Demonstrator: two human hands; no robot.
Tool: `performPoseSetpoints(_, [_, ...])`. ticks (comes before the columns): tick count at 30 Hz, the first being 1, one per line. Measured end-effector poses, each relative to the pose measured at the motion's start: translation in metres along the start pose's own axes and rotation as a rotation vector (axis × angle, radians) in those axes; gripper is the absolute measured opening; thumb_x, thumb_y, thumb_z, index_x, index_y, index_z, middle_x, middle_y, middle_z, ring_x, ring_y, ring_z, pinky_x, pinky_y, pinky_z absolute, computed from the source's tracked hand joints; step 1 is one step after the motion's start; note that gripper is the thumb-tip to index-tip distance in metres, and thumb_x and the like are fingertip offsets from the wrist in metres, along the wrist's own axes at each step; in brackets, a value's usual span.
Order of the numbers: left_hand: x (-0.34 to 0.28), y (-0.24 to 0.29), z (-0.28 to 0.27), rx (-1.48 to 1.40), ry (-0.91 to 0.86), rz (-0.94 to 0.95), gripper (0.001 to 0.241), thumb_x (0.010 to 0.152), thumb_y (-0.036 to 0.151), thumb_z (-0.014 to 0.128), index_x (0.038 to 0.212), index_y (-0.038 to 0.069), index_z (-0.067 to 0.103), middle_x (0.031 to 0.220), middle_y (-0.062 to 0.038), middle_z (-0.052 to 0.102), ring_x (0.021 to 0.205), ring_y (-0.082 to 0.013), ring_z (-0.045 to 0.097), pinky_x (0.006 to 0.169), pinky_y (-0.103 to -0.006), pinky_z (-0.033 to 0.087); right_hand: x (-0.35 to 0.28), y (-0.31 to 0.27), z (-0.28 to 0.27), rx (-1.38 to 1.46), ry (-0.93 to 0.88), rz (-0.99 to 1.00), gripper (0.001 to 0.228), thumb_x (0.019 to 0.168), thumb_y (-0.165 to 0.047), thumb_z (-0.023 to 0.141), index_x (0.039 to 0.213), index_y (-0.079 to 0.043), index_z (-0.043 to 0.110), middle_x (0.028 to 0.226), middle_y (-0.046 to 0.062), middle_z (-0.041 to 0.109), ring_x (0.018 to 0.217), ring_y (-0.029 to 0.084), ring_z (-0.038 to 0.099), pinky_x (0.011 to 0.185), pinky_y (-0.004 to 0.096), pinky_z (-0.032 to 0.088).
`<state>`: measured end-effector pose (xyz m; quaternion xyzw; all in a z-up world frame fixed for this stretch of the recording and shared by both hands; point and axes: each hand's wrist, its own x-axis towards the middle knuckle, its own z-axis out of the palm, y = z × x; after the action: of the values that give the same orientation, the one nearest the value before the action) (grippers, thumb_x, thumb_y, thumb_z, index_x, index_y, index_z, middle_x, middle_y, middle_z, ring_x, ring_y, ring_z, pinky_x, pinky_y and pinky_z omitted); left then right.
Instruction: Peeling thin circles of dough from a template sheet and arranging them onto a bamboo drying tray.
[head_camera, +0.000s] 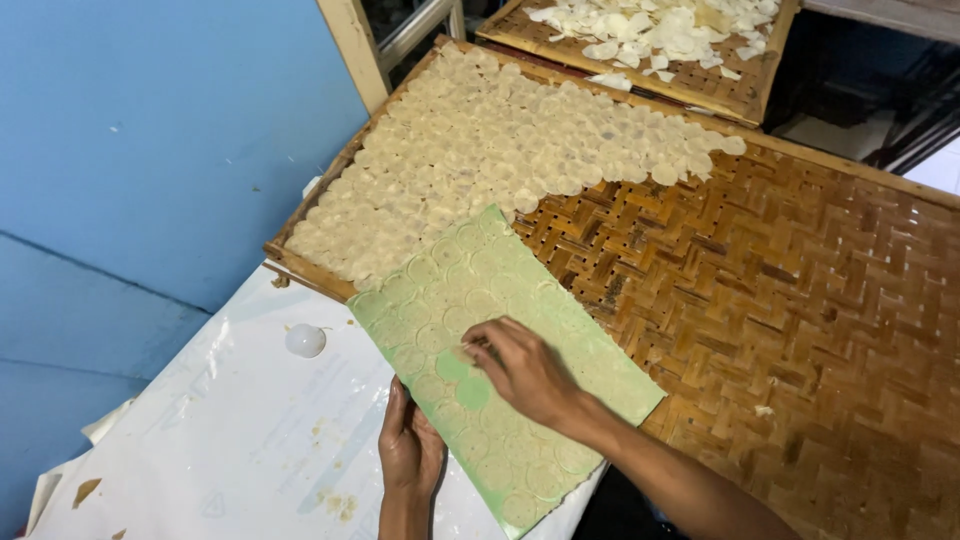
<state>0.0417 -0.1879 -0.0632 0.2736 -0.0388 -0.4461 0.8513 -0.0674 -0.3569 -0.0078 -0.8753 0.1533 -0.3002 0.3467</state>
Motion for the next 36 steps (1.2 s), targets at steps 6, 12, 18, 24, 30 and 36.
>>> performPoseSetpoints(6, [-0.005,0.003,0.018,0.092,0.188,-0.039,0.045,0.111,0.021,0.031,0.148,0.0,0.045,0.142,-0.021,0.056,0.12,-0.0278,0.055,0.107,-0.0446,0.044,0.001,0.103,-0.082,-0.043,0.078,0.297,0.014,0.097,-0.007,0.062,0.109,-0.002,0.066,0.098,0.015,0.074,0.077,0.024,0.077,0.062,0.031,0.069])
performPoseSetpoints(12, [-0.005,0.007,0.064,0.147,0.383,-0.106,0.052,0.11,0.024,0.025,0.155,0.002,0.039,0.152,-0.02,0.048,0.129,-0.0288,0.046,0.113,-0.0453,0.036,0.018,0.239,-0.132,-0.277,0.302,0.322,0.009,0.094,0.005,0.067,0.103,0.005,0.069,0.098,0.018,0.065,0.073,0.025,0.065,0.062,0.032,0.062])
performPoseSetpoints(18, [-0.005,0.004,0.065,0.133,0.38,-0.093,0.052,0.11,0.025,0.025,0.155,0.002,0.039,0.151,-0.021,0.049,0.128,-0.0304,0.047,0.112,-0.0482,0.036,0.059,0.293,-0.155,-0.43,0.597,0.275,0.008,0.091,0.01,0.071,0.099,0.007,0.072,0.094,0.019,0.066,0.067,0.023,0.062,0.057,0.031,0.057])
performPoseSetpoints(24, [-0.006,0.002,0.074,0.139,0.449,-0.118,0.055,0.107,0.023,0.028,0.157,0.003,0.04,0.155,-0.02,0.05,0.131,-0.0294,0.047,0.113,-0.0444,0.035,0.07,0.28,-0.158,-0.6,0.56,0.348,0.02,0.09,0.006,0.071,0.108,0.004,0.079,0.086,0.014,0.062,0.063,0.021,0.054,0.055,0.03,0.052])
performPoseSetpoints(30, [0.0,-0.011,0.021,-0.043,0.272,-0.154,0.047,0.11,0.035,0.033,0.143,0.007,0.051,0.151,-0.02,0.056,0.127,-0.0304,0.055,0.112,-0.0476,0.041,0.059,0.247,-0.154,-0.667,0.554,0.101,0.032,0.099,0.004,0.069,0.128,0.017,0.065,0.097,0.018,0.051,0.086,0.031,0.05,0.075,0.043,0.045])
performPoseSetpoints(36, [0.001,-0.009,0.024,-0.091,-0.006,-0.057,0.057,0.111,0.043,0.031,0.148,0.003,0.048,0.145,-0.019,0.059,0.123,-0.0261,0.061,0.106,-0.0415,0.048,0.04,0.101,-0.08,-0.309,0.081,0.081,0.029,0.1,-0.015,0.06,0.123,0.002,0.066,0.12,0.022,0.059,0.108,0.035,0.059,0.091,0.052,0.054])
